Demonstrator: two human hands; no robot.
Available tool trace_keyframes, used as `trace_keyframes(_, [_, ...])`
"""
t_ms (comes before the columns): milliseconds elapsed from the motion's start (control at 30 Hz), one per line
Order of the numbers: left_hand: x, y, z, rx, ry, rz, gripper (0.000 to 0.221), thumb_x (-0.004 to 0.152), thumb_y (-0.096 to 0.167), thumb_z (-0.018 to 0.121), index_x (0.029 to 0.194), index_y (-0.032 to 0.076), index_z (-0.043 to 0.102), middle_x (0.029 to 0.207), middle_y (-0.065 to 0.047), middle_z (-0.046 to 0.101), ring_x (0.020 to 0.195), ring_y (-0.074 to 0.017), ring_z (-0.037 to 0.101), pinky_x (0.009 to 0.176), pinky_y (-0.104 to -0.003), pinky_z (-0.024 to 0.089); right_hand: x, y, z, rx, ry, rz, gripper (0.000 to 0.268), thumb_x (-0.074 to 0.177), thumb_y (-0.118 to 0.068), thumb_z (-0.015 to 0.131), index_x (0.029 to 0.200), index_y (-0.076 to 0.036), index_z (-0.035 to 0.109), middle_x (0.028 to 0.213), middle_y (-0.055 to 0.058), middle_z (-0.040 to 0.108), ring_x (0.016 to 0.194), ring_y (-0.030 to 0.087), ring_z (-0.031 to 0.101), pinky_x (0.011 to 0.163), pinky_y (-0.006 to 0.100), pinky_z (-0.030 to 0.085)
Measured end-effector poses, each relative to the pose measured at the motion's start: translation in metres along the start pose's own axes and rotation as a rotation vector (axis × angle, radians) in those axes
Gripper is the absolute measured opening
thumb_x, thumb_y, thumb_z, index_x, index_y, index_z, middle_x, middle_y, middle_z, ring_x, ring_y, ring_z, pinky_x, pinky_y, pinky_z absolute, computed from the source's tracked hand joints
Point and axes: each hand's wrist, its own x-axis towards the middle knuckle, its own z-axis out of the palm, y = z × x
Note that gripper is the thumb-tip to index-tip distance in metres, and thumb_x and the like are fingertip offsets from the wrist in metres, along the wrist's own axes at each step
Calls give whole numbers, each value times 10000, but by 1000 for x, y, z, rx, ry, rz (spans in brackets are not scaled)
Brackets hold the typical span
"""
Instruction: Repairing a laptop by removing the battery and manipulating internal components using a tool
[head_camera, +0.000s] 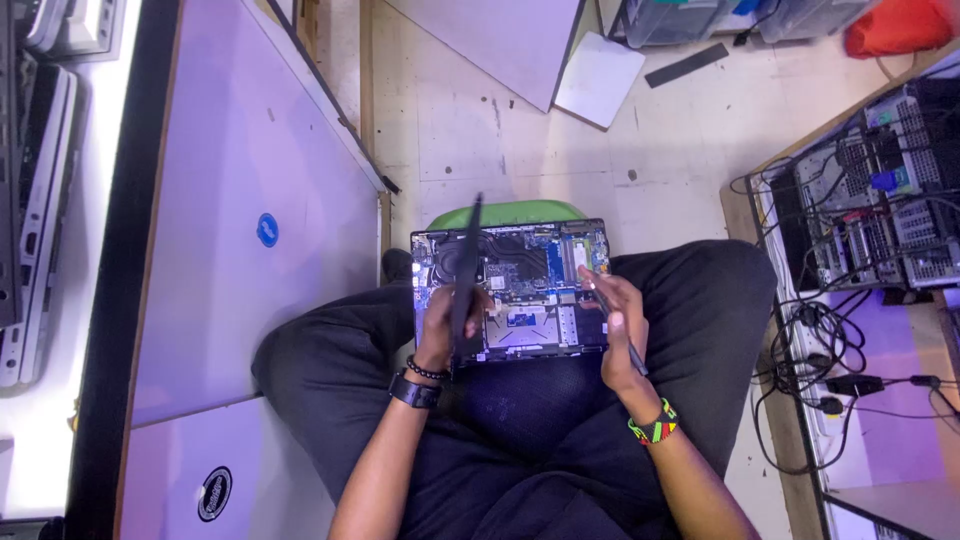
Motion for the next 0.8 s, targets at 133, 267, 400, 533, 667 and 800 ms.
trace_keyframes(133, [0,1,-2,-58,16,-18,634,948,474,455,931,-115,689,460,-59,454,386,-127,470,415,-263,348,-1,-9,0,31,-111,52,788,1013,-665,281,1395,-4,471,1433,228,602,1339,398,550,1045,497,479])
trace_keyframes(267, [-15,-7,4,-168,40,-72,581,970,436,445,934,-97,674,476,-46,444,400,-118,454,424,-251,346,-5,-14,3,-285,-213,-112,728,1038,-583,222,1264,-33,642,1253,168,622,1259,423,560,1083,519,423])
trace_keyframes(400, [-29,-11,4,-280,55,-125,529,992,398,436,936,-79,659,491,-33,433,414,-110,438,434,-238,344,-17,1,11,-290,-134,-119,631,1074,-540,226,1059,-37,605,930,97,510,880,229,511,828,367,411])
trace_keyframes(533, [-25,-15,10,-347,74,-116,496,1007,373,429,938,-67,649,501,-25,427,424,-104,428,441,-230,342,-30,13,11,-264,-141,55,868,921,-856,204,1179,-120,585,594,-12,584,511,88,522,542,269,387])
trace_keyframes(667, [-16,-16,17,-440,108,-82,448,1028,335,419,941,-48,634,516,-12,417,438,-96,412,450,-217,340,-35,9,24,-318,-133,-114,447,996,-346,377,1140,-93,716,593,-15,685,614,117,708,648,247,568])
trace_keyframes(800, [-11,-18,25,-571,132,-103,403,1050,297,409,943,-30,619,531,1,407,453,-87,397,460,-205,338,-50,15,38,-229,-336,-367,619,695,-44,848,1284,-48,656,1274,149,743,1154,253,759,1010,313,609])
